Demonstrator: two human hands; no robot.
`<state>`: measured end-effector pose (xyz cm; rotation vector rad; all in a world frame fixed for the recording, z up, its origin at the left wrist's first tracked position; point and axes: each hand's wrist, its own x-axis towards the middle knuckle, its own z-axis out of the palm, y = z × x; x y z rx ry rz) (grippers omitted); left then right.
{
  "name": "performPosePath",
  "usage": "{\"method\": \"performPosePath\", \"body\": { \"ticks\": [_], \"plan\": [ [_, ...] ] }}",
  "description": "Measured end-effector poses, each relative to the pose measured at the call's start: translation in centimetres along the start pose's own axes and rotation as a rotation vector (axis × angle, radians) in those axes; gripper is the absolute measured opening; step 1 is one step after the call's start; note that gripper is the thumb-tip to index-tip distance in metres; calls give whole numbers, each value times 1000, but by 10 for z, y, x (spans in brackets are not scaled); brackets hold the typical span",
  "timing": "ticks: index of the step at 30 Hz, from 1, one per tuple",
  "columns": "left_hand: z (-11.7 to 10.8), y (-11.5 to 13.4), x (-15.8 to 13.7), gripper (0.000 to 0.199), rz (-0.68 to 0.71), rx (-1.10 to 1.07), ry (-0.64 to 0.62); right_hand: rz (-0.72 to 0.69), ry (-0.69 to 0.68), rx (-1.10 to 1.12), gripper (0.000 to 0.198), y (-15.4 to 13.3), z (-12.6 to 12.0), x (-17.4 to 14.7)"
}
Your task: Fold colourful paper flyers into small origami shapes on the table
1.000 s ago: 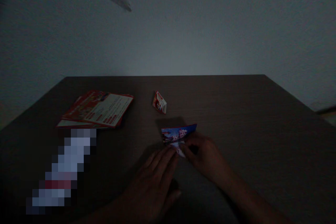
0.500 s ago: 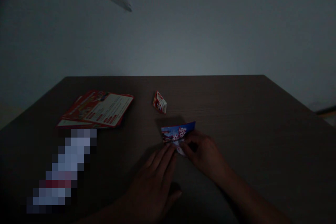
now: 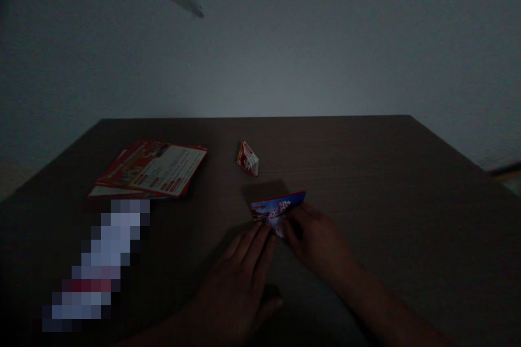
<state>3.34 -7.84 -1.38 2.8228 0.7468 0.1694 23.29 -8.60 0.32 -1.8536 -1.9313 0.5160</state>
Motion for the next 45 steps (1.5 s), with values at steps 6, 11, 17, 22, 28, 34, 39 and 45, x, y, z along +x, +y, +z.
{"method": "performPosePath", "body": {
  "ticks": [6,11,17,22,28,34,39,45],
  "plan": [
    [0,1,-1,72,-3,0,33,44,22,41,17,3,-1,3],
    [-2,0,-1,73,-14,-12,25,46,26,67,16,3,-2,4],
    [-2,-1,0,74,-9,-26,25,80,46,44,15,2,-2,6],
    [-4,-2,0,74,-18,-31,13,89,51,21,16,1,-2,7],
    [-6,-3,0,75,-14,-45,-7,99,47,28,17,0,-3,7],
    [-6,-3,1,75,-9,-42,-7,101,38,12,17,-1,-3,8],
    [-5,-2,-1,73,-17,2,15,71,58,17,15,2,-1,8],
    [-5,0,-3,74,-49,14,-4,100,47,24,14,2,-2,7]
  ]
}}
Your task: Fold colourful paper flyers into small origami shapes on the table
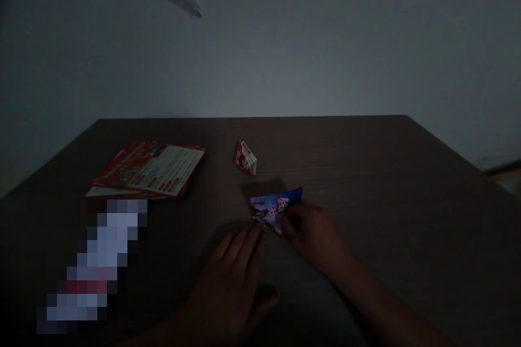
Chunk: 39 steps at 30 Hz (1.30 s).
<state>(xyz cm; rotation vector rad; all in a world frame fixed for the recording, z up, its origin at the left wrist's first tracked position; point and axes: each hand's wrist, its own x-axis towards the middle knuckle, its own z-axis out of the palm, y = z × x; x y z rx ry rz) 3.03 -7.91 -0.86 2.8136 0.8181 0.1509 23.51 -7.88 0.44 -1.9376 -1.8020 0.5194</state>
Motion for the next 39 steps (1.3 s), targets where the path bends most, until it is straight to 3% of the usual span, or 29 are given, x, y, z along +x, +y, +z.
{"method": "performPosePath", "body": {
  "ticks": [32,39],
  "plan": [
    [-4,-8,7,76,-103,-43,6,2,-27,-15,16,-3,-2,0],
    [-7,-9,9,76,-108,-41,16,55,-53,-67,21,-6,-4,0]
  ]
}}
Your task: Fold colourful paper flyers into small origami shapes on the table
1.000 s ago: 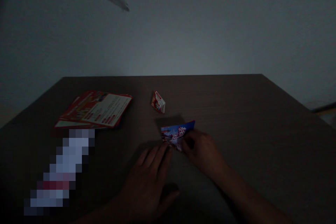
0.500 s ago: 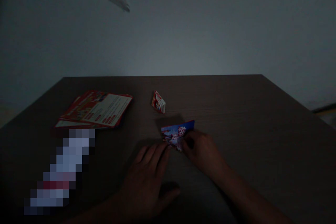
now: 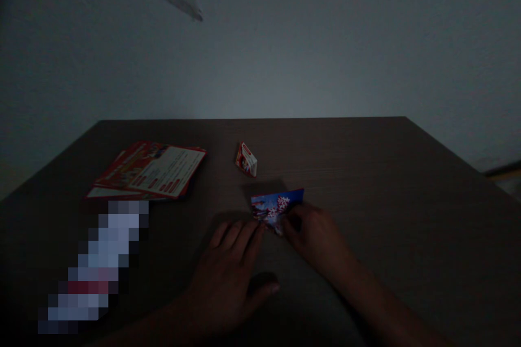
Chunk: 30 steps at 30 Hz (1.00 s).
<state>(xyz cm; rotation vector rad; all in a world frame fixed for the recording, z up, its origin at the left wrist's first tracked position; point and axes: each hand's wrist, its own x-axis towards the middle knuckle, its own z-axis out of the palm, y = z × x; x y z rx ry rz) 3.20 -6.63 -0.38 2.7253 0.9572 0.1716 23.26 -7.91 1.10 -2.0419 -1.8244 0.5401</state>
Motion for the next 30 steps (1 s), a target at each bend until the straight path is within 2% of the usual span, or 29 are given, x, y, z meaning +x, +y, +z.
{"method": "performPosePath", "body": {
  "ticks": [9,17,30],
  "plan": [
    [2,-1,1,77,1,-8,-16,56,-28,-56,26,0,-1,1],
    [0,0,1,77,3,-13,-9,82,-34,-26,22,1,-1,0],
    [1,-1,0,75,14,-44,-13,55,27,12,16,5,4,-1]
  ]
}}
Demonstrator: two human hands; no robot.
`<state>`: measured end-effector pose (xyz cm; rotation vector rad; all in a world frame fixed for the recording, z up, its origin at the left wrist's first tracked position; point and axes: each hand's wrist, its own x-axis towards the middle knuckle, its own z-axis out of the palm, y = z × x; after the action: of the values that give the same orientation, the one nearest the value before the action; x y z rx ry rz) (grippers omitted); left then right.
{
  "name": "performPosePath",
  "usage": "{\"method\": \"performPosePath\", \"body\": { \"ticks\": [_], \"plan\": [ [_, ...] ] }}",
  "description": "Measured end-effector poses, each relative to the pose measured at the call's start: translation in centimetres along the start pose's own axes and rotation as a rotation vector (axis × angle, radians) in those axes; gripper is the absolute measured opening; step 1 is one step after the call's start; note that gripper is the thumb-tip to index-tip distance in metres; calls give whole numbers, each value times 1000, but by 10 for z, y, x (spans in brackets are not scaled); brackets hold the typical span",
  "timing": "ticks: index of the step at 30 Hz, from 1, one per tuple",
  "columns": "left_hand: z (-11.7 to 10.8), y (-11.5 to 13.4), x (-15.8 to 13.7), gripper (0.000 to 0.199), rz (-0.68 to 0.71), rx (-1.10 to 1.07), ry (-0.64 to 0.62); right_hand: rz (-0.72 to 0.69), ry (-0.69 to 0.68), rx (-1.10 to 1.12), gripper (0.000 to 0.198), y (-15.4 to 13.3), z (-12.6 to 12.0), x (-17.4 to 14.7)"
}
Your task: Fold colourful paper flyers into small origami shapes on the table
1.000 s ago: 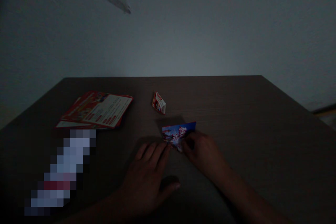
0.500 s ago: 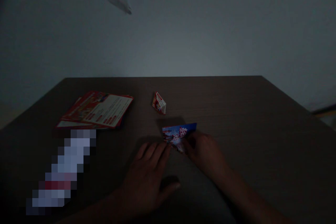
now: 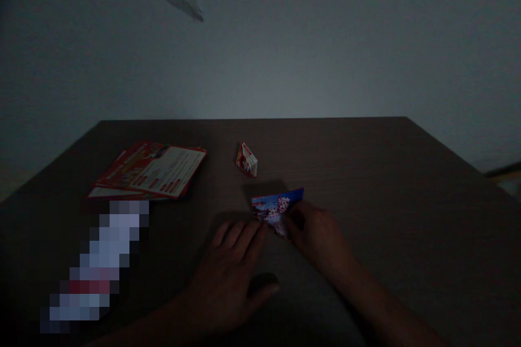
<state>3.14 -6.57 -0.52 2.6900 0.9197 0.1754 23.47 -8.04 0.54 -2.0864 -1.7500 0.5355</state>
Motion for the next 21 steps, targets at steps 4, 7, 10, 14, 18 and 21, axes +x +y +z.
{"method": "performPosePath", "body": {
  "ticks": [4,7,10,14,18,21],
  "plan": [
    [0,0,0,74,1,-9,-15,-46,8,26,17,2,1,-1],
    [0,-1,1,73,3,-11,-20,-95,21,43,20,5,2,-2],
    [-2,0,2,74,0,-13,-17,-125,35,66,21,5,2,-3],
    [-2,0,1,74,0,-27,-13,-140,25,111,21,5,1,-5],
    [0,0,0,74,-5,-31,-14,-170,13,123,22,7,2,-6],
    [-1,1,1,74,-14,-28,-17,-171,8,133,22,6,3,-5]
  ]
}}
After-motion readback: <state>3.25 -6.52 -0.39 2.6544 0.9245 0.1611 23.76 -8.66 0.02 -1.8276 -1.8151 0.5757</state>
